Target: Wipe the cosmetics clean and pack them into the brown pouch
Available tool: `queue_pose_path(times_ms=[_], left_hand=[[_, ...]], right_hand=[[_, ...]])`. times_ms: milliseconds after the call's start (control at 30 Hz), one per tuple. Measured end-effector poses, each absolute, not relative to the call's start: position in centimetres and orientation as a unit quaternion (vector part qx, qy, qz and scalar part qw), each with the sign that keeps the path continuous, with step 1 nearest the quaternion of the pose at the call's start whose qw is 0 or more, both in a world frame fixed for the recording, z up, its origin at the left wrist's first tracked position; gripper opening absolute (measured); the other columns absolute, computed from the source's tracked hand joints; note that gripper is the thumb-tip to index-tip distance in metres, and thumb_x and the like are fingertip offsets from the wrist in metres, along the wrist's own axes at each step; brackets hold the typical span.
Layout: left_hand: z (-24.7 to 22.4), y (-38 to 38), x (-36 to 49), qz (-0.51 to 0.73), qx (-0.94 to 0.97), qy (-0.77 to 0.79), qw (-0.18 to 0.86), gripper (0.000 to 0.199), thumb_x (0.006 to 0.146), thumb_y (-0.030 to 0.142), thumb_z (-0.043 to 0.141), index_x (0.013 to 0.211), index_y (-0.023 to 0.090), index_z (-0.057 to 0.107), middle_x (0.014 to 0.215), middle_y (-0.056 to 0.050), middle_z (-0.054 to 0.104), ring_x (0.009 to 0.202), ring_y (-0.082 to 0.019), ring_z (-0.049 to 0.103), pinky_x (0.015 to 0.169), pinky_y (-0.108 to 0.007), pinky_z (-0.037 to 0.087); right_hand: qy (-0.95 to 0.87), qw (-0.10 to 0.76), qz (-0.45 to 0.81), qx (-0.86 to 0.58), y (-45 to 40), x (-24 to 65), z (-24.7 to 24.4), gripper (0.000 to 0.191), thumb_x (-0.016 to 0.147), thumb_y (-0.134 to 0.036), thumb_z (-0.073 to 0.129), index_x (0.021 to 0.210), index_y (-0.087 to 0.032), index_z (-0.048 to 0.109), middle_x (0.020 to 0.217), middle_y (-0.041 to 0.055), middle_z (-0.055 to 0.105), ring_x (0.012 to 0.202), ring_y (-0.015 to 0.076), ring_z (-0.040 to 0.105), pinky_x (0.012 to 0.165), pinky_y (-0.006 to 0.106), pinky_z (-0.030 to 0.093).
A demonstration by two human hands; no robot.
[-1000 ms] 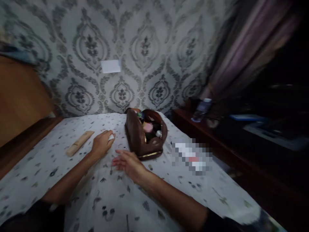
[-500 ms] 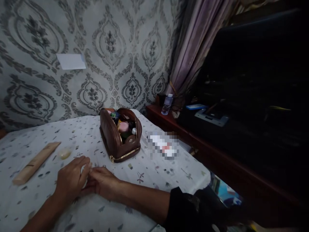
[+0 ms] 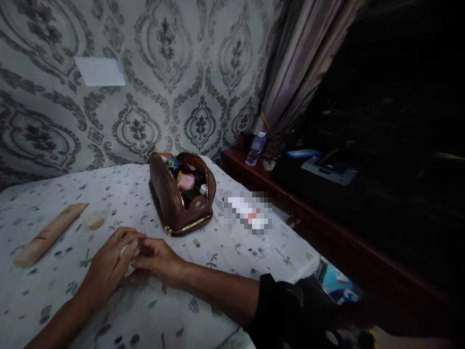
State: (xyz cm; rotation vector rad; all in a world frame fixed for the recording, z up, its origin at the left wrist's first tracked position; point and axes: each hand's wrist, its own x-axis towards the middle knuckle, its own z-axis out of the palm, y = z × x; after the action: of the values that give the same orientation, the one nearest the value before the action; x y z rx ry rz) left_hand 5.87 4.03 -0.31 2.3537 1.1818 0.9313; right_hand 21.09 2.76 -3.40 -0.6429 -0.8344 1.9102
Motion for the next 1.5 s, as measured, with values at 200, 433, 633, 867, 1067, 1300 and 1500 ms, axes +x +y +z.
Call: queue_pose_path(times_ms=[200,433,633,867,1067,1300,1500], left_hand=[[0.3,3.1,5.8,0.324,0.788,0.448,0.272,0.043,0.099,0.044,0.037,0.112,0.019,0.068,0.109,-0.009,0.069,0.103,-0.024,0.064,0.095,-0.037,0.051],[1.2,2.9,5.8,0.339,0.674,0.480,0.446,0.053,0.099,0.054,0.035,0.117,0.017,0.067,0.101,-0.005,0.075,0.094,-0.023,0.068,0.090,-0.035,0.054],[0.4,2.9,5.2,0.351,0.672,0.465,0.456,0.067,0.099,0.067,0.025,0.129,0.018,0.060,0.107,-0.006,0.075,0.100,-0.024,0.069,0.095,-0.038,0.052],[-1.0,2.7,4.5,0.318,0.772,0.441,0.330,0.062,0.099,0.058,0.040,0.147,0.019,0.044,0.139,-0.013,0.059,0.126,-0.028,0.057,0.110,-0.043,0.043],[-1.1,2.3,4.6,0.247,0.862,0.410,0.168,0.054,0.102,0.054,0.035,0.145,0.024,0.048,0.131,-0.012,0.058,0.119,-0.026,0.058,0.096,-0.039,0.053],[-0.6,2.0,5.1,0.279,0.824,0.420,0.257,0.046,0.103,0.047,0.036,0.142,0.025,0.048,0.122,-0.009,0.062,0.109,-0.023,0.063,0.097,-0.038,0.052],[-0.2,2.2,4.9,0.306,0.768,0.456,0.329,0.048,0.097,0.048,0.048,0.136,0.020,0.048,0.128,-0.010,0.065,0.113,-0.026,0.063,0.098,-0.038,0.049]], right_hand=[[-0.459,0.450,0.720,-0.261,2.7,21.1,-3.7,0.041,0.059,-0.027,0.083,0.095,-0.018,0.065,0.075,-0.0068,0.062,0.061,0.0086,0.055,0.061,0.023,0.047],[-0.495,0.439,0.707,-0.251,2.3,21.4,-3.0,0.042,0.063,-0.022,0.084,0.099,-0.020,0.063,0.082,-0.0042,0.066,0.075,0.0114,0.062,0.075,0.026,0.048],[-0.435,0.465,0.716,-0.285,2.3,21.4,-2.9,0.048,0.061,-0.026,0.089,0.102,-0.024,0.064,0.091,-0.0020,0.070,0.081,0.0140,0.066,0.076,0.027,0.051],[-0.428,0.482,0.691,-0.326,2.8,21.4,-2.9,0.047,0.055,-0.024,0.090,0.094,-0.021,0.065,0.084,-0.0012,0.069,0.074,0.0135,0.063,0.069,0.026,0.051],[-0.491,0.462,0.647,-0.356,2.7,21.2,-3.1,0.028,0.058,-0.019,0.075,0.082,-0.020,0.062,0.060,-0.0084,0.054,0.055,0.0088,0.048,0.054,0.021,0.042],[-0.531,0.461,0.608,-0.369,2.4,21.4,-3.1,0.029,0.061,-0.019,0.067,0.089,-0.021,0.062,0.069,-0.0065,0.057,0.061,0.0098,0.051,0.059,0.023,0.042],[-0.504,0.487,0.619,-0.356,2.2,21.4,-2.9,0.036,0.064,-0.017,0.072,0.098,-0.022,0.061,0.078,-0.0046,0.063,0.068,0.0111,0.058,0.065,0.024,0.046]])
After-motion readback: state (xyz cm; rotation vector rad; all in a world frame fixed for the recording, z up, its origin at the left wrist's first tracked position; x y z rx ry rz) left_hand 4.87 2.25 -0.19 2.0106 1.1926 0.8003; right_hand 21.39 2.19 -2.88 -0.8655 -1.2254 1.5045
